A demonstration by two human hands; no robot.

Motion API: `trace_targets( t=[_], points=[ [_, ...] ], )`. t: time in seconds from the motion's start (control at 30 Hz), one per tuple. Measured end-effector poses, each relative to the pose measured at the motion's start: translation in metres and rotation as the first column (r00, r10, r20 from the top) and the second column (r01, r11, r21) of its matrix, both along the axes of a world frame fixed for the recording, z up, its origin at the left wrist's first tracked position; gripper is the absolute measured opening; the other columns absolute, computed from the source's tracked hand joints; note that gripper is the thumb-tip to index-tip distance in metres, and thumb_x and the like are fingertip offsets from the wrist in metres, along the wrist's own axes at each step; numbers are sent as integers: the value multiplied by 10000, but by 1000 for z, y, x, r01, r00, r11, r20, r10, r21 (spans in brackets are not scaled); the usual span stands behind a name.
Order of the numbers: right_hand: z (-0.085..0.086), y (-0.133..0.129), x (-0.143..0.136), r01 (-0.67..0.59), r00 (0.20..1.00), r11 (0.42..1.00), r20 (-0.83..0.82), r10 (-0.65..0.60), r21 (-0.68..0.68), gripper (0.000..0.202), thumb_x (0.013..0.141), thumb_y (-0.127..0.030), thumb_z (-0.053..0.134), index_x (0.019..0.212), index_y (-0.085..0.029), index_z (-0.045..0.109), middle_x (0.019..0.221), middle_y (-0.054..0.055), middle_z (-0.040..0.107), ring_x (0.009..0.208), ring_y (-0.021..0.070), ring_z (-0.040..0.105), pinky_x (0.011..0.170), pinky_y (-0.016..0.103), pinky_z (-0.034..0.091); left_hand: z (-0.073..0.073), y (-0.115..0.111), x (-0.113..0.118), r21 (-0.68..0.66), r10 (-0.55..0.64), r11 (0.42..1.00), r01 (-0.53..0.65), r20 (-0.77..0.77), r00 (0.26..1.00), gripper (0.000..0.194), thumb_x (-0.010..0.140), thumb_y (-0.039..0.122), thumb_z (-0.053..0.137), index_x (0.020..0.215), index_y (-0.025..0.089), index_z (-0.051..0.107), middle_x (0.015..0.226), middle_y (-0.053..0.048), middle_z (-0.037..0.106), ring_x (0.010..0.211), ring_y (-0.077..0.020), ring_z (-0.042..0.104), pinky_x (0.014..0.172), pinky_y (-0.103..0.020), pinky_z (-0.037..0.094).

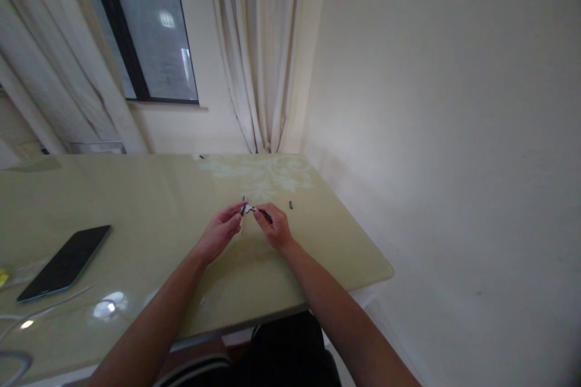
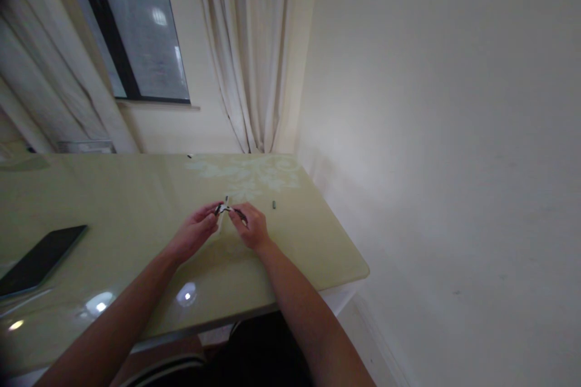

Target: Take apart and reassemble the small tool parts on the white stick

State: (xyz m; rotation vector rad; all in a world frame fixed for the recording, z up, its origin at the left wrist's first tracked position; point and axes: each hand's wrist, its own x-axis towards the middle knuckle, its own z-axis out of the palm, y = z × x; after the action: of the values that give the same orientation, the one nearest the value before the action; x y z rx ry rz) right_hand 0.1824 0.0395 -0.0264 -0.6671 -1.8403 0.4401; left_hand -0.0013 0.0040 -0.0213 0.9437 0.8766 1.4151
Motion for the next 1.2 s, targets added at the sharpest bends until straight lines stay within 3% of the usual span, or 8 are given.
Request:
trace_targets(
  t=[0.33,0.9,1.2],
  points=[
    [-1,1,0,-7,1000,1000,16,6,21,330,1029,-452,547,1038,-195,754,824,54,691,701,159,585,698,274,476,5,-1,2,34,39,999,-37,-51,998,539,594,429,953,1087,260,815,1026,-38,735,683,-81,486,605,-203,385],
    [4,-1,2,-36,999,999,29,36,-5,306,1027,-413,554,1061,-194,765,884,78,727,784,181,628,763,299,503,1,0,-1,45,68,997,-63,-138,988,580,604,479,939,1129,267,813,961,-33,753,660,-93,464,631,-222,382],
    [3,-1,3,-27,999,999,37,26,20,314,1023,-409,560,1055,-184,777,822,69,709,724,176,593,710,291,486,-1,2,-2,56,99,994,-90,-186,978,624,593,511,932,1145,246,810,1020,-67,778,712,-129,531,669,-252,409]
  ],
)
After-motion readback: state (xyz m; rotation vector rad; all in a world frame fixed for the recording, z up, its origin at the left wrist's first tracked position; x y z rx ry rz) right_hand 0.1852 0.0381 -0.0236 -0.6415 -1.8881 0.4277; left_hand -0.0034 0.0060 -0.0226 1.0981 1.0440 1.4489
